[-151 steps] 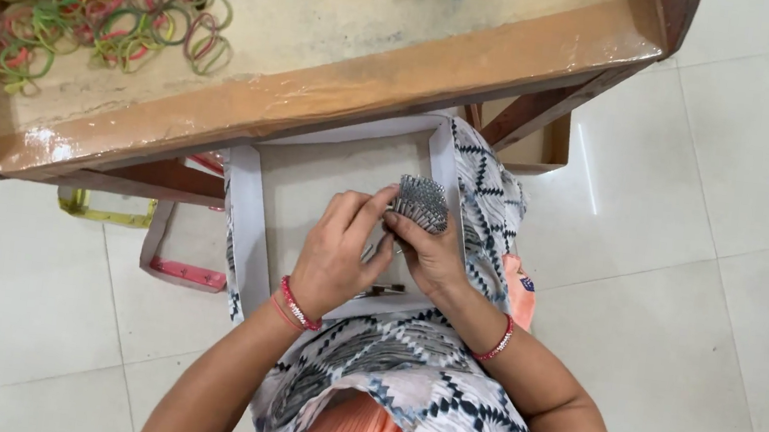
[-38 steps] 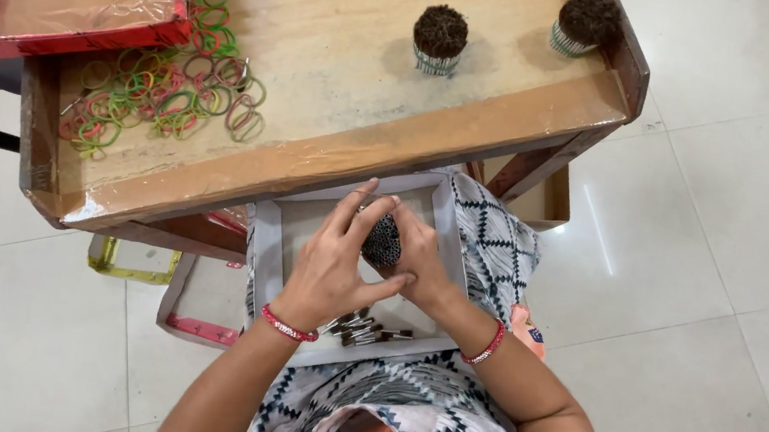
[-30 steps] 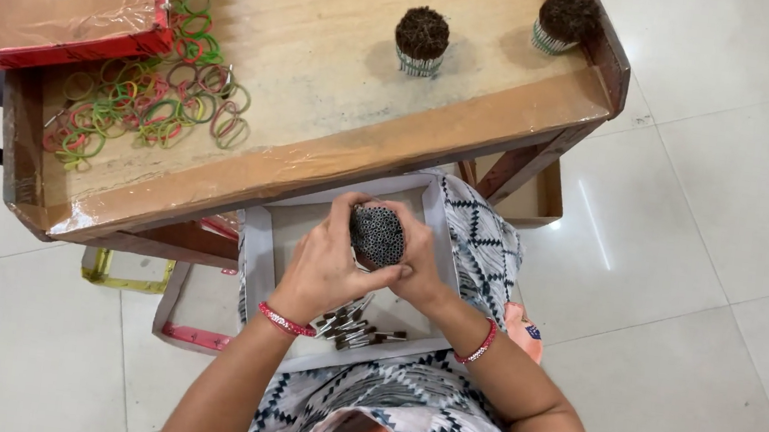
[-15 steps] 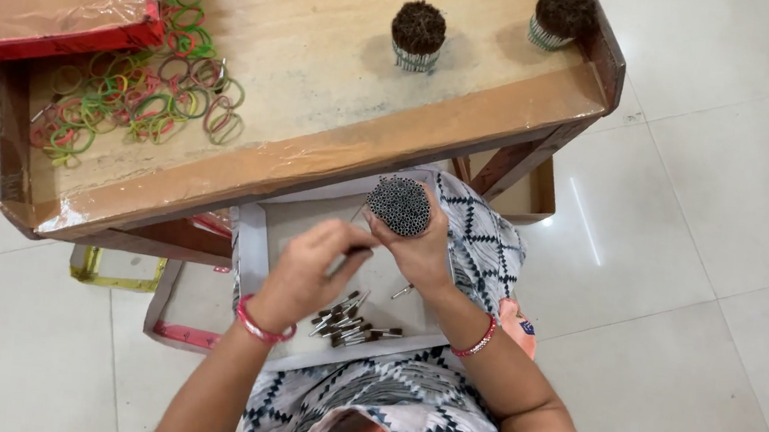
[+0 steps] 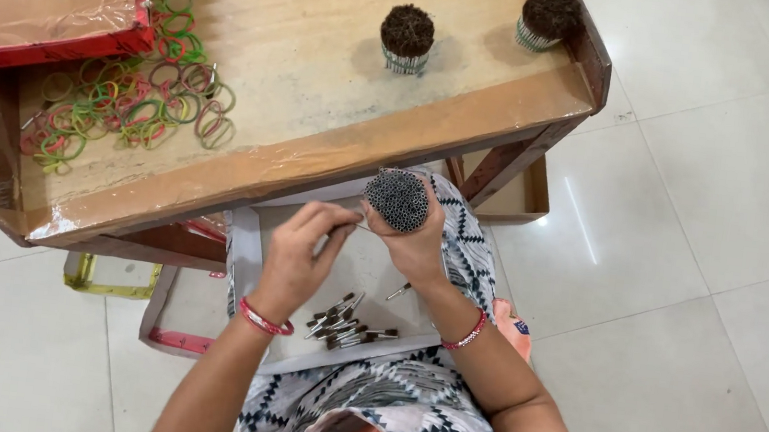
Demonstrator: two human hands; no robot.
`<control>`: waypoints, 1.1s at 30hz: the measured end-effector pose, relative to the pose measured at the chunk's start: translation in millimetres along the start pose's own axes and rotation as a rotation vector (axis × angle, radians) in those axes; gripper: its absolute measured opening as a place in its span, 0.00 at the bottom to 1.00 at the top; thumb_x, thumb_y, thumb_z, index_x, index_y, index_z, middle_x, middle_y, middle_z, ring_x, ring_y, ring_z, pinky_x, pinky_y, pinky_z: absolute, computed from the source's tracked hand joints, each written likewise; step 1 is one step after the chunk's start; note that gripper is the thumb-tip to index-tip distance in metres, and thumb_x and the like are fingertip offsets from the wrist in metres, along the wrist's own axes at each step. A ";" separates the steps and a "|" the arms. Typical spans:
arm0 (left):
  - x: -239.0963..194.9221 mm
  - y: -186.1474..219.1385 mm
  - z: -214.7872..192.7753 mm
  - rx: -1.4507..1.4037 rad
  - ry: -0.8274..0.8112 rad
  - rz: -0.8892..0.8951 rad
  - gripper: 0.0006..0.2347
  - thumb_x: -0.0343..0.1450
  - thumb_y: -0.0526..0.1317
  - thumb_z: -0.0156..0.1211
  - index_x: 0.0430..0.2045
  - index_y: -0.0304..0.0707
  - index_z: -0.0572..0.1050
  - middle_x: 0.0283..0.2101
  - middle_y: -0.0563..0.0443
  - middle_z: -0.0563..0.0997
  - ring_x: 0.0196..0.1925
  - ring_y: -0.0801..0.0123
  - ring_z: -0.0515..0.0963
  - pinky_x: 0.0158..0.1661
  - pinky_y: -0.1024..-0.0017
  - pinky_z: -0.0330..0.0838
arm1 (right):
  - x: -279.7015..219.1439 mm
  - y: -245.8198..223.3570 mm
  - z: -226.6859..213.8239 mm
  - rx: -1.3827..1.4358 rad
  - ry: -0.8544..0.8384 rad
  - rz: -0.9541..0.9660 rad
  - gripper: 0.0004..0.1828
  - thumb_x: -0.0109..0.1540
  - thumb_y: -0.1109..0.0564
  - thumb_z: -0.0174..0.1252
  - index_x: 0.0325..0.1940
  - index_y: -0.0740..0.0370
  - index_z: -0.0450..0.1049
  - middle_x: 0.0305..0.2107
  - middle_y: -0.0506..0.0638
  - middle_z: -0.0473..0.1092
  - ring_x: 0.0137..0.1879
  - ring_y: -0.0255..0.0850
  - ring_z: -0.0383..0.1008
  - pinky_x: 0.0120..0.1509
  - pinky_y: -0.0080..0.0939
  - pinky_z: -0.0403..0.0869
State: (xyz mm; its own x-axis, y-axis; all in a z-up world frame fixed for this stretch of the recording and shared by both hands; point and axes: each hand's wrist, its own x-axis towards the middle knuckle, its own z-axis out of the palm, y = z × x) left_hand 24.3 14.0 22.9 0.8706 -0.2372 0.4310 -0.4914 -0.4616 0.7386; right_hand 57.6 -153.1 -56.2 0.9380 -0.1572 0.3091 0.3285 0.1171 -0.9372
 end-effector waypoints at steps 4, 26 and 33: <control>16.5 -24.2 -20.8 -0.021 -0.010 0.048 0.07 0.70 0.28 0.66 0.40 0.33 0.78 0.41 0.44 0.83 0.43 0.61 0.85 0.43 0.68 0.78 | -0.1 -4.5 -4.4 0.009 -0.066 0.000 0.24 0.57 0.66 0.73 0.54 0.66 0.71 0.40 0.48 0.77 0.46 0.30 0.77 0.53 0.30 0.78; 12.1 8.4 -15.0 0.004 0.112 0.370 0.13 0.70 0.26 0.68 0.45 0.35 0.75 0.46 0.48 0.81 0.48 0.60 0.83 0.48 0.67 0.79 | -8.3 -6.0 -29.4 0.722 -0.400 0.373 0.28 0.60 0.69 0.69 0.63 0.66 0.70 0.50 0.53 0.74 0.57 0.42 0.77 0.65 0.48 0.79; 18.1 8.6 -27.1 0.073 0.025 0.472 0.16 0.70 0.26 0.67 0.50 0.34 0.74 0.46 0.48 0.81 0.47 0.59 0.83 0.47 0.66 0.79 | -9.3 -12.0 -29.2 0.618 -0.445 0.380 0.26 0.59 0.70 0.69 0.60 0.67 0.71 0.49 0.52 0.75 0.55 0.41 0.78 0.63 0.47 0.80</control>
State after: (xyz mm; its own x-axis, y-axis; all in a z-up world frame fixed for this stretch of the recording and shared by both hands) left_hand 35.2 28.9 51.1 0.5511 -0.4154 0.7236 -0.8295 -0.3672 0.4209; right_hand 41.7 -181.7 -52.5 0.9107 0.3860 0.1469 -0.1376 0.6190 -0.7733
